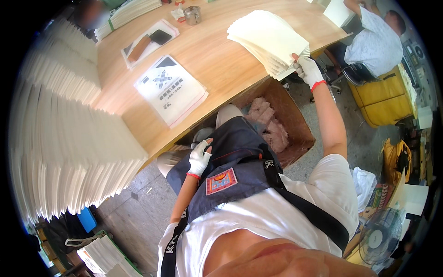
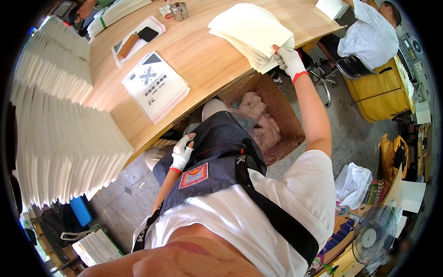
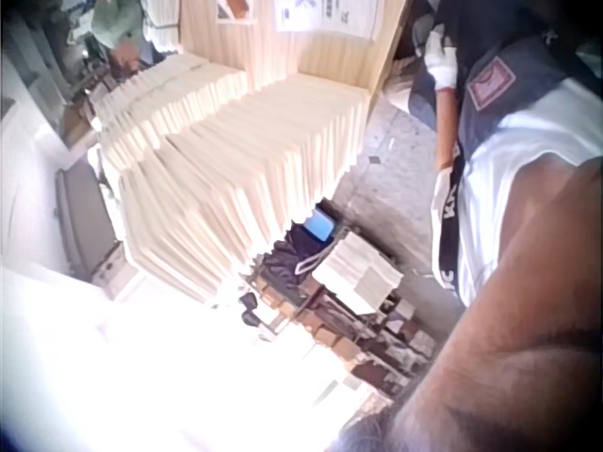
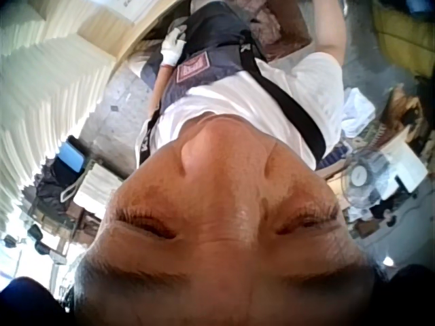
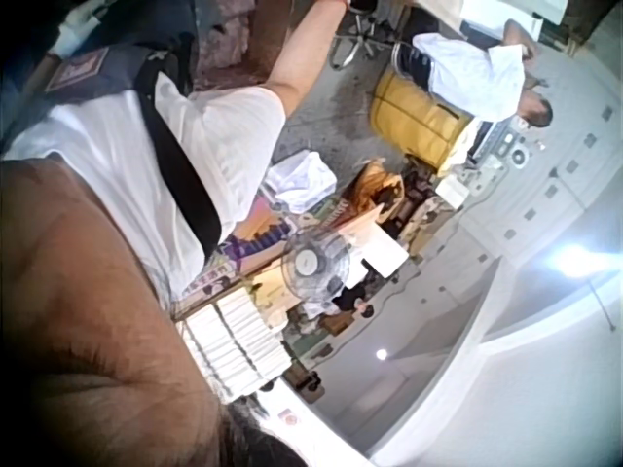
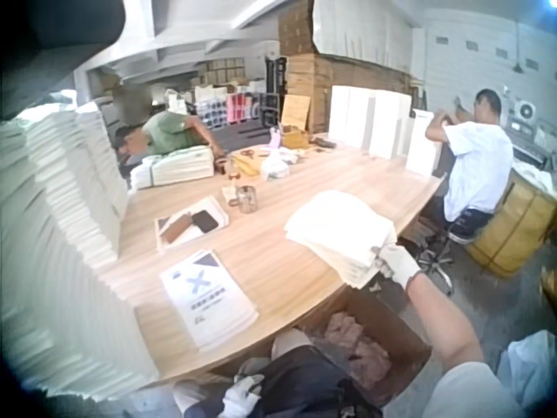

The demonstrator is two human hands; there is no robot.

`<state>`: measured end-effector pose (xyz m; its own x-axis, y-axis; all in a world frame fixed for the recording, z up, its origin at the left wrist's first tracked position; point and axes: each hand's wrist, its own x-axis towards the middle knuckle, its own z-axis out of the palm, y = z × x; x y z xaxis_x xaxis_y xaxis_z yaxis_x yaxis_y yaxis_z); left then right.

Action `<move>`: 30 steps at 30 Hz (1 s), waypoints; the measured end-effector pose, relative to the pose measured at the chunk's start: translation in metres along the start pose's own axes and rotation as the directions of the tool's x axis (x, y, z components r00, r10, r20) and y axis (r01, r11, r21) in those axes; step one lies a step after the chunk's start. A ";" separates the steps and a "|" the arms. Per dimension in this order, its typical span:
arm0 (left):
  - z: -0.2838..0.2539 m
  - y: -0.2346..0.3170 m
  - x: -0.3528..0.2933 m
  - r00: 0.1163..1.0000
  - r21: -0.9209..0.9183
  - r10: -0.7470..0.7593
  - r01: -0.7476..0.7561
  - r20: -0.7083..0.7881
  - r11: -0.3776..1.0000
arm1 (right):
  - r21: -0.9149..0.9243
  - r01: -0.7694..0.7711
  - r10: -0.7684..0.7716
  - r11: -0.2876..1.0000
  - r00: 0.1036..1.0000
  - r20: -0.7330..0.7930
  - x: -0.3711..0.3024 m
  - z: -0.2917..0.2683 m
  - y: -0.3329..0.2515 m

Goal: The person assembles books by inserting a stack of blank pages into a printed cover. They pick up a cover, place a stack of pages inside, and then place the completed book onto a growing pile on the table. The process is repeated continuously throughout the clip.

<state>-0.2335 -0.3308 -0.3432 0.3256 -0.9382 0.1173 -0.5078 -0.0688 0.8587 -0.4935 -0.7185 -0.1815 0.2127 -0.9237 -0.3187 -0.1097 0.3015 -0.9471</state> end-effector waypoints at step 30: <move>-0.130 -0.006 0.125 0.971 0.784 -0.231 0.186 -0.057 0.592 | 0.223 -0.550 0.122 0.804 0.522 0.844 -0.096 0.092 0.129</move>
<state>-0.0864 -0.4033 -0.2686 0.4787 -0.8762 -0.0559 -0.8653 -0.4816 0.1391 -0.4390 -0.5693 -0.2761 0.9173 -0.2454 -0.3137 0.0116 0.8037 -0.5949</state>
